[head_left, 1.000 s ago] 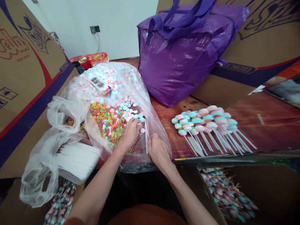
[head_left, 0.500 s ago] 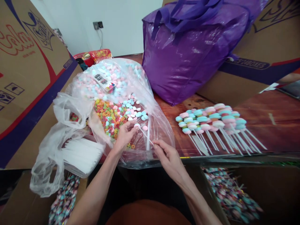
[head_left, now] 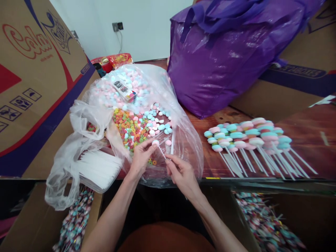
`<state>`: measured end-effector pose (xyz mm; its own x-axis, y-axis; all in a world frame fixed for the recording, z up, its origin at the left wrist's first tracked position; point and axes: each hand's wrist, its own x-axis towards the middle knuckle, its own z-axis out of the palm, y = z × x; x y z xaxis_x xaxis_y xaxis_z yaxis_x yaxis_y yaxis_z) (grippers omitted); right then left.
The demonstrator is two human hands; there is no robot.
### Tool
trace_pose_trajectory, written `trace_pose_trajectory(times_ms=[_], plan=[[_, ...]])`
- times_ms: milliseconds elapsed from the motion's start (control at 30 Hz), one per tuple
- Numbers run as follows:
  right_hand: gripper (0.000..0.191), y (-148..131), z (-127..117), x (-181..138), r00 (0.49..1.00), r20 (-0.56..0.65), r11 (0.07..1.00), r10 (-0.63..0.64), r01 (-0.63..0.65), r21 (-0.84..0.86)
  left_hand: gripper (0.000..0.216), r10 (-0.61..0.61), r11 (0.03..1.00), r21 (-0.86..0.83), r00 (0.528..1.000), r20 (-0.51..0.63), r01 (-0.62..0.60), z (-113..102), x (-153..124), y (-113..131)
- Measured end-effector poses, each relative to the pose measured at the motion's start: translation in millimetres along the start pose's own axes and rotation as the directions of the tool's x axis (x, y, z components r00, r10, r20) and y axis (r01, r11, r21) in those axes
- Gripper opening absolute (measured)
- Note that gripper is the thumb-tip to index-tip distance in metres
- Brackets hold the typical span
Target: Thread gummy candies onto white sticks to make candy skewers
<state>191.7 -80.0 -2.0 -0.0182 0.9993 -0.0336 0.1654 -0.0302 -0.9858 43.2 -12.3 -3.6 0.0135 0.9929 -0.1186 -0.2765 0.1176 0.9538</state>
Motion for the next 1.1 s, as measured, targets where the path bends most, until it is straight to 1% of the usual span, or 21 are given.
trace_pose_trajectory(times_ms=[67,133,233,333,400,500,567,633,733,833,867,900,967,1033,1100], plan=[[0.034,2,1,-1,1.000,-0.004,1.000,-0.001,0.001,-0.010,0.039,-0.012,1.000,0.015,1.000,0.027,0.012,-1,-1,-1],[0.032,2,1,-1,1.000,0.000,1.000,-0.008,0.008,-0.027,0.037,-0.008,0.999,0.035,1.000,0.020,0.007,-1,-3,-1],[0.029,-1,0,1,0.999,0.035,0.995,-0.040,0.043,-0.087,0.033,0.014,0.997,0.072,1.000,-0.007,-0.014,-2,-6,-1],[0.030,-6,1,5,0.996,0.077,0.992,-0.050,0.058,-0.111,0.030,0.048,0.987,0.151,0.999,0.004,-0.048,-5,-6,3],[0.030,-9,5,8,0.996,0.075,0.995,-0.051,0.057,-0.080,0.027,0.090,0.974,0.210,0.996,0.007,-0.090,-8,-6,7],[0.029,-13,16,12,0.996,0.033,0.995,-0.081,0.083,-0.052,0.022,0.199,0.930,0.315,0.980,0.001,-0.190,-14,-5,10],[0.027,-13,25,15,0.995,0.006,0.994,-0.099,0.099,-0.047,0.020,0.265,0.883,0.396,0.964,0.021,-0.252,-16,-6,11],[0.025,-13,33,19,0.994,-0.015,0.993,-0.108,0.107,-0.038,0.021,0.293,0.843,0.455,0.955,0.055,-0.285,-19,-8,11],[0.024,-13,39,26,0.993,-0.038,0.993,-0.115,0.113,-0.043,0.023,0.300,0.820,0.475,0.947,0.115,-0.318,-21,-14,11],[0.025,-13,33,30,0.993,-0.006,0.992,-0.116,0.116,-0.049,0.028,0.288,0.795,0.511,0.944,0.159,-0.328,-25,-21,13],[0.025,-12,30,30,0.993,0.009,0.992,-0.114,0.114,-0.056,0.028,0.288,0.761,0.559,0.943,0.165,-0.330,-27,-24,15],[0.025,-11,25,29,0.994,0.017,0.991,-0.111,0.112,-0.069,0.027,0.289,0.708,0.622,0.941,0.177,-0.334,-29,-27,16],[0.026,-7,15,26,0.996,0.002,0.990,-0.091,0.090,-0.104,0.024,0.268,0.553,0.760,0.937,0.226,-0.342,-33,-32,17],[0.026,-1,8,21,0.998,-0.020,0.992,-0.053,0.051,-0.112,0.025,0.202,0.389,0.860,0.941,0.271,-0.331,-36,-37,17],[0.027,6,4,15,1.000,-0.024,0.996,-0.011,0.009,-0.092,0.027,0.134,0.275,0.910,0.949,0.285,-0.312,-37,-40,18]])
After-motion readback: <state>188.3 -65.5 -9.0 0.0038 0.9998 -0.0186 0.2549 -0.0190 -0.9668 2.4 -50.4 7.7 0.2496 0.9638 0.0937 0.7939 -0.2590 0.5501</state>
